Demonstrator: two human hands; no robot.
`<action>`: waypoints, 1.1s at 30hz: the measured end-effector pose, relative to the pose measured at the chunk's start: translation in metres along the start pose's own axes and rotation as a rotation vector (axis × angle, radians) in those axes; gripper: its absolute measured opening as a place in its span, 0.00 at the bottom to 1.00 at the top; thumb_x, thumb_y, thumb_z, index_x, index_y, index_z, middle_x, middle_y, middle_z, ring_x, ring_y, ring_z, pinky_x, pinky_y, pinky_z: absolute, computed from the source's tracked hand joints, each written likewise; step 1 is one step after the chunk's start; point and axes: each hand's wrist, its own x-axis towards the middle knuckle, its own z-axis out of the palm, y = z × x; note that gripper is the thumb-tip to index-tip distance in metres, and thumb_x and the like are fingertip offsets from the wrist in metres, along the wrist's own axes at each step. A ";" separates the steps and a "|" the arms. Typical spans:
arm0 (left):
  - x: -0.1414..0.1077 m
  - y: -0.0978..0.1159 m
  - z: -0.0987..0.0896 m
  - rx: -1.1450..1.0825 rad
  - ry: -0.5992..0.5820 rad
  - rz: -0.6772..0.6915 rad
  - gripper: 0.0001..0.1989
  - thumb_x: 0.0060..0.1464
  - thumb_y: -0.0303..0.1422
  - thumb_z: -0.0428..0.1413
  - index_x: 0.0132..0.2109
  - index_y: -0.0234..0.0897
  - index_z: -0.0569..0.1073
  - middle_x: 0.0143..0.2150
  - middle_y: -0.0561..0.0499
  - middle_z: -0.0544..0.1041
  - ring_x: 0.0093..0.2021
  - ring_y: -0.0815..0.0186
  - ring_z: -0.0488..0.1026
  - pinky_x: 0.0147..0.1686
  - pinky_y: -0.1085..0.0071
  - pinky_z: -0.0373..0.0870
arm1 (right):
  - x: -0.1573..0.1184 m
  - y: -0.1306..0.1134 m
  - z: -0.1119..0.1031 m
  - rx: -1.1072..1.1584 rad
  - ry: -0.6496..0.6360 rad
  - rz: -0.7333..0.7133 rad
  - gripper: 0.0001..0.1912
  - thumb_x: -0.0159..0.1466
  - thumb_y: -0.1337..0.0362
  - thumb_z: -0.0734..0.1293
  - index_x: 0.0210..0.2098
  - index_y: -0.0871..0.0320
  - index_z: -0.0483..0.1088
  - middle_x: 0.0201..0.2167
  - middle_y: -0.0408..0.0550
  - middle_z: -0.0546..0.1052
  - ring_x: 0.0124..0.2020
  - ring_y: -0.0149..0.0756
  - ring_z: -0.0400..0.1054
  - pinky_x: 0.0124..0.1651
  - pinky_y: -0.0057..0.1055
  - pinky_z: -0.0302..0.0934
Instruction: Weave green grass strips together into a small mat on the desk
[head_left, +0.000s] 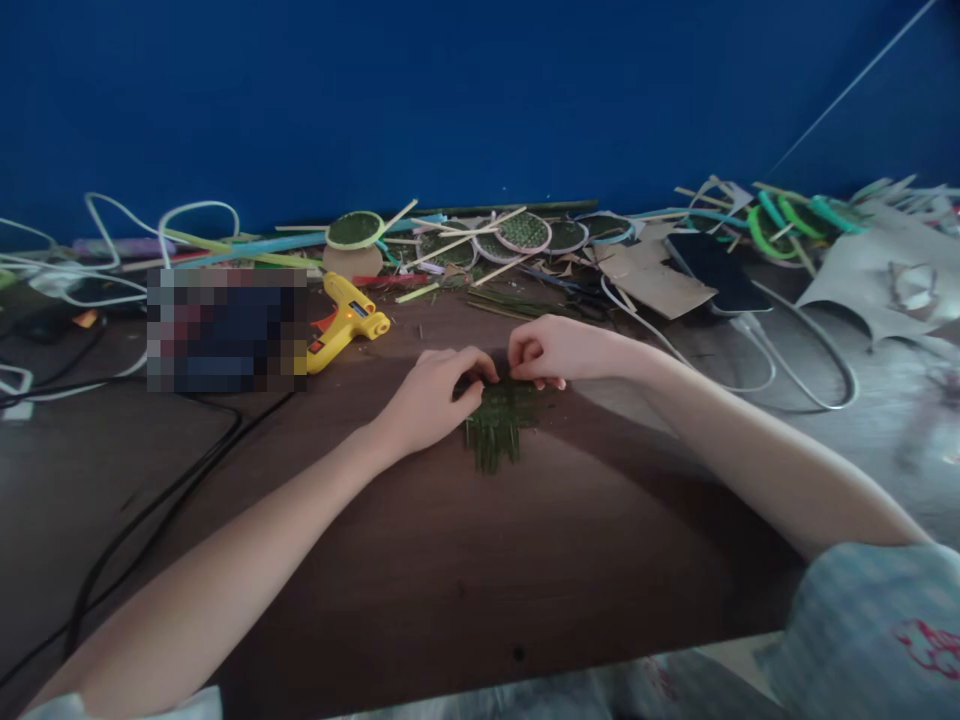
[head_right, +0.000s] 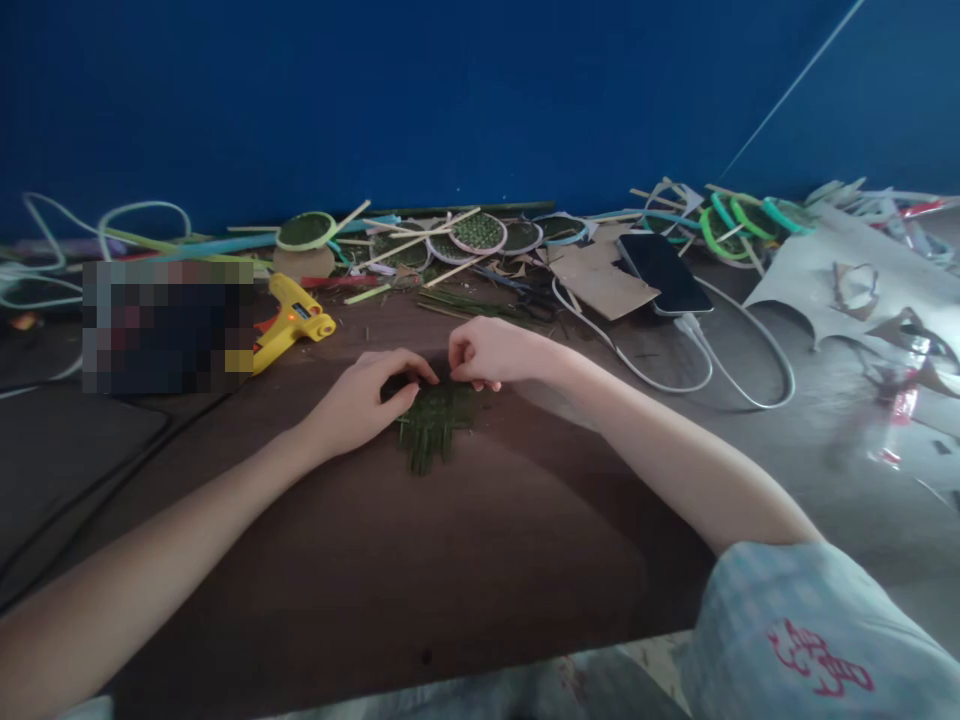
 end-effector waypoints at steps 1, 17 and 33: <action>0.000 0.000 0.000 -0.002 0.010 -0.004 0.09 0.52 0.26 0.47 0.39 0.39 0.69 0.37 0.55 0.76 0.39 0.66 0.70 0.44 0.67 0.59 | 0.000 0.000 0.001 -0.016 0.012 0.007 0.03 0.53 0.68 0.64 0.26 0.59 0.64 0.16 0.40 0.69 0.15 0.23 0.60 0.19 0.22 0.56; -0.004 0.002 0.002 0.122 0.087 0.122 0.10 0.53 0.26 0.45 0.37 0.39 0.71 0.34 0.54 0.77 0.36 0.66 0.72 0.44 0.66 0.58 | -0.001 -0.003 0.001 -0.127 0.069 -0.036 0.05 0.53 0.63 0.65 0.26 0.59 0.65 0.17 0.40 0.70 0.17 0.25 0.61 0.22 0.23 0.54; -0.003 0.000 0.006 0.233 0.039 0.131 0.11 0.54 0.25 0.45 0.41 0.39 0.69 0.37 0.52 0.77 0.38 0.65 0.71 0.44 0.66 0.57 | -0.005 -0.004 -0.005 -0.089 -0.008 0.022 0.04 0.53 0.67 0.64 0.25 0.58 0.62 0.16 0.40 0.70 0.15 0.24 0.61 0.20 0.23 0.54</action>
